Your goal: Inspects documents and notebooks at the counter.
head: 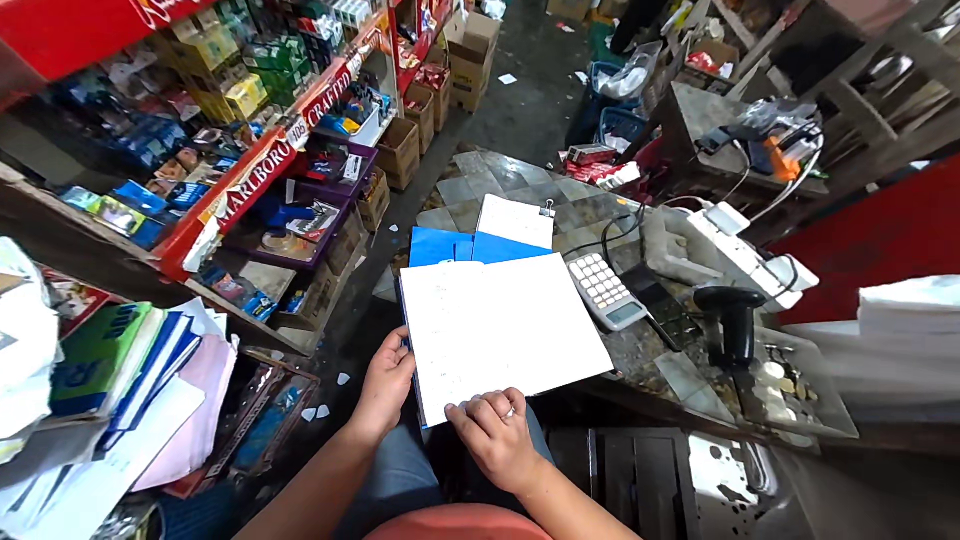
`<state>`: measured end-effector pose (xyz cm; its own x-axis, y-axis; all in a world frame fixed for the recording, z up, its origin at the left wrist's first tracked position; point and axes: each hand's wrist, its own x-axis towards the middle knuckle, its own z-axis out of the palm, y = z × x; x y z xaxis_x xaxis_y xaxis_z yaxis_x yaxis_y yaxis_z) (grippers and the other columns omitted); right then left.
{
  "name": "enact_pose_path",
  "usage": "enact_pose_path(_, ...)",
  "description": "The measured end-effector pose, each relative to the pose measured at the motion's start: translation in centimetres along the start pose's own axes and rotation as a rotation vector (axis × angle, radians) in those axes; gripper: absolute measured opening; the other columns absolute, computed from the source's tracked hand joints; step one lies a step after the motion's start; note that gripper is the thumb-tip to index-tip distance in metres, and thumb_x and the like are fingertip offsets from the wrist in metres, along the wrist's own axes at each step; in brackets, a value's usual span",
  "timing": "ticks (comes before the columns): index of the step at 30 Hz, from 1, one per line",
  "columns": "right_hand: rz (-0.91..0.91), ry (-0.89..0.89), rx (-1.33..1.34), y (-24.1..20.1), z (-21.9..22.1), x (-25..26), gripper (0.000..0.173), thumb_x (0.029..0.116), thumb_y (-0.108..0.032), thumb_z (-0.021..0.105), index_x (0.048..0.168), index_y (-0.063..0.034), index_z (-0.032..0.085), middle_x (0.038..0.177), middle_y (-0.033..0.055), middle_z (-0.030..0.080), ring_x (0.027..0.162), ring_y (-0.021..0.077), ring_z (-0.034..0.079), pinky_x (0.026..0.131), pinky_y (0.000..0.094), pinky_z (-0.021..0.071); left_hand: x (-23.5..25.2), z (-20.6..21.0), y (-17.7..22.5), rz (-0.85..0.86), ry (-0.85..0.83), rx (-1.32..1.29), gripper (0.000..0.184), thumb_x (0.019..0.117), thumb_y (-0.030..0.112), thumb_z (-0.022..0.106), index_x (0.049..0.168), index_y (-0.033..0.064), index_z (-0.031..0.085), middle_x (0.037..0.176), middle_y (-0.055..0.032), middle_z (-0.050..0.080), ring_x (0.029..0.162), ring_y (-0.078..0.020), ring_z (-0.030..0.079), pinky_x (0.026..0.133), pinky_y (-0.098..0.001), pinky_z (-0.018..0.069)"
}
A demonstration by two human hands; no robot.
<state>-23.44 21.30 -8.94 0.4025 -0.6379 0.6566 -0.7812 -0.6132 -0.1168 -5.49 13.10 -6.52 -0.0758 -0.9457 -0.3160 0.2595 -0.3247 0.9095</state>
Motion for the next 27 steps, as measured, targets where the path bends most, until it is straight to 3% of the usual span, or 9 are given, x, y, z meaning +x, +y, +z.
enact_pose_path(6, -0.044, 0.001, -0.006, 0.2, 0.2, -0.3, 0.019, 0.1007, -0.012, 0.054, 0.105, -0.0158, 0.072, 0.080, 0.0012, 0.060, 0.081, 0.0184, 0.056, 0.089, 0.0366, 0.0396, 0.1, -0.1, -0.2, -0.009, 0.001, 0.008, 0.035, 0.1024, -0.006, 0.049, 0.137, -0.0004, 0.048, 0.103, -0.0109, 0.074, 0.084, -0.0154, 0.075, 0.072, -0.0296, 0.0632)
enact_pose_path(11, -0.063, 0.007, -0.023, 0.2, 0.1, -0.5, 0.022, 0.1015, -0.011, 0.051, 0.108, -0.0160, 0.072, 0.080, 0.0011, 0.061, 0.080, 0.0184, 0.055, 0.087, 0.0358, 0.0398, 0.1, 0.0, 0.0, 0.001, 0.001, 0.009, 0.034, 0.1015, -0.007, 0.051, 0.135, -0.0015, 0.049, 0.102, -0.0105, 0.074, 0.083, -0.0143, 0.075, 0.072, -0.0282, 0.0631)
enact_pose_path(15, -0.009, 0.075, -0.047, 0.7, 0.1, -0.5, 0.016, 0.1007, -0.015, 0.056, 0.106, -0.0166, 0.071, 0.078, 0.0015, 0.060, 0.079, 0.0187, 0.055, 0.088, 0.0368, 0.0386, 0.1, 0.0, 0.0, -0.002, 0.007, 0.027, 0.032, 0.1023, -0.005, 0.051, 0.134, -0.0012, 0.050, 0.099, -0.0100, 0.075, 0.082, -0.0139, 0.075, 0.071, -0.0286, 0.0633)
enact_pose_path(18, 0.233, 0.200, 0.013, 3.1, -1.3, 0.4, 0.015, 0.0956, -0.019, 0.062, 0.092, -0.0116, 0.075, 0.075, 0.0050, 0.065, 0.076, 0.0201, 0.060, 0.084, 0.0385, 0.0433, 0.0, 0.0, 0.2, 0.011, 0.007, 0.077, 0.029, 0.1039, 0.001, 0.053, 0.133, 0.0002, 0.051, 0.096, -0.0073, 0.074, 0.083, -0.0123, 0.074, 0.073, -0.0279, 0.0625)
enact_pose_path(20, 0.469, 0.282, 0.077, 5.6, -3.2, 1.0, 0.019, 0.0929, -0.019, 0.064, 0.083, -0.0047, 0.071, 0.074, 0.0075, 0.067, 0.074, 0.0182, 0.063, 0.080, 0.0371, 0.0488, -0.1, -0.1, 0.3, 0.008, 0.008, 0.080, 0.030, 0.1040, 0.002, 0.053, 0.133, 0.0005, 0.051, 0.095, -0.0075, 0.074, 0.083, -0.0129, 0.075, 0.072, -0.0283, 0.0634)
enact_pose_path(23, 0.732, 0.322, 0.091, 9.3, -5.4, 0.3, 0.030, 0.0935, -0.023, 0.066, 0.071, -0.0029, 0.062, 0.074, 0.0071, 0.061, 0.080, 0.0178, 0.059, 0.081, 0.0369, 0.0445, -0.1, -0.1, 0.4, 0.002, 0.001, 0.076, 0.031, 0.1041, 0.001, 0.053, 0.135, 0.0007, 0.050, 0.096, -0.0080, 0.075, 0.084, -0.0140, 0.075, 0.073, -0.0290, 0.0636)
enact_pose_path(27, 0.850, 0.181, -0.186, 10.9, -6.5, -2.3, 0.036, 0.0901, -0.033, 0.064, 0.068, -0.0044, 0.064, 0.091, 0.0156, 0.067, 0.099, 0.0355, 0.060, 0.087, 0.0532, 0.0404, -0.2, 0.0, 0.4, -0.011, 0.001, 0.059, 0.030, 0.1039, 0.000, 0.053, 0.134, 0.0007, 0.051, 0.098, -0.0089, 0.075, 0.085, -0.0144, 0.075, 0.073, -0.0286, 0.0634)
